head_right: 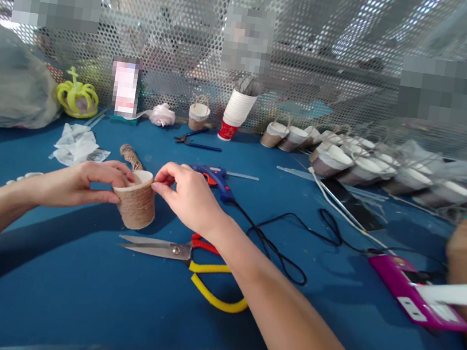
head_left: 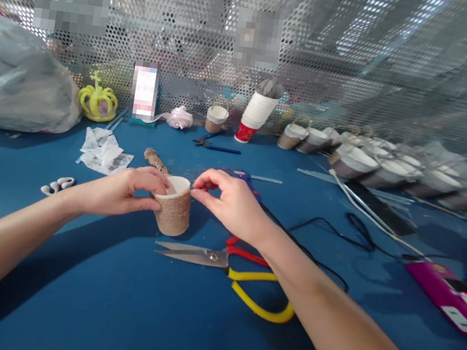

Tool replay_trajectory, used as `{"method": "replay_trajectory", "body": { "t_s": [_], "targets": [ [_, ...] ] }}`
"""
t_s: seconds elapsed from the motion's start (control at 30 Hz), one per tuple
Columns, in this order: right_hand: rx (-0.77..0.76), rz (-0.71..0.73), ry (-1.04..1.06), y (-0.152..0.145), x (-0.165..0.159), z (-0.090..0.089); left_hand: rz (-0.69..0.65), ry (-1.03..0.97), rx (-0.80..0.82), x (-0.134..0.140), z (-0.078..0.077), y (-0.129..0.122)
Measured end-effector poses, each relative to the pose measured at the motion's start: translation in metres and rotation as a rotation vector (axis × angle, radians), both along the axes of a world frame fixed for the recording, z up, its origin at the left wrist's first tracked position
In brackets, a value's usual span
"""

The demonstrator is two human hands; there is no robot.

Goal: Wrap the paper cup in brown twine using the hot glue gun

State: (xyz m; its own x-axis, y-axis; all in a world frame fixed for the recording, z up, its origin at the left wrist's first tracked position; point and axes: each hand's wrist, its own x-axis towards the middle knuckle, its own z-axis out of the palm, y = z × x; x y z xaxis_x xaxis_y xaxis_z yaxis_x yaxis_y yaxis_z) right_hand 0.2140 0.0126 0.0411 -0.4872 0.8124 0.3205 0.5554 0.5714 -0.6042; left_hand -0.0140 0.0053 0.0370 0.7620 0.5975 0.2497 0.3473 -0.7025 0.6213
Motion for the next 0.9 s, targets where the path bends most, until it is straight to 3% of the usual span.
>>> {"method": "replay_trajectory", "body": {
  "t_s": [0.2,0.9],
  "targets": [
    [-0.082,0.030,0.066,0.0020,0.0019,-0.0013,-0.048,-0.011,0.007,-0.0020,-0.0001,0.0029],
    [-0.054,0.076,0.048,0.0003,-0.0014,0.0028,-0.054,0.009,-0.003,-0.0060,-0.0001,0.0051]
  ]
}}
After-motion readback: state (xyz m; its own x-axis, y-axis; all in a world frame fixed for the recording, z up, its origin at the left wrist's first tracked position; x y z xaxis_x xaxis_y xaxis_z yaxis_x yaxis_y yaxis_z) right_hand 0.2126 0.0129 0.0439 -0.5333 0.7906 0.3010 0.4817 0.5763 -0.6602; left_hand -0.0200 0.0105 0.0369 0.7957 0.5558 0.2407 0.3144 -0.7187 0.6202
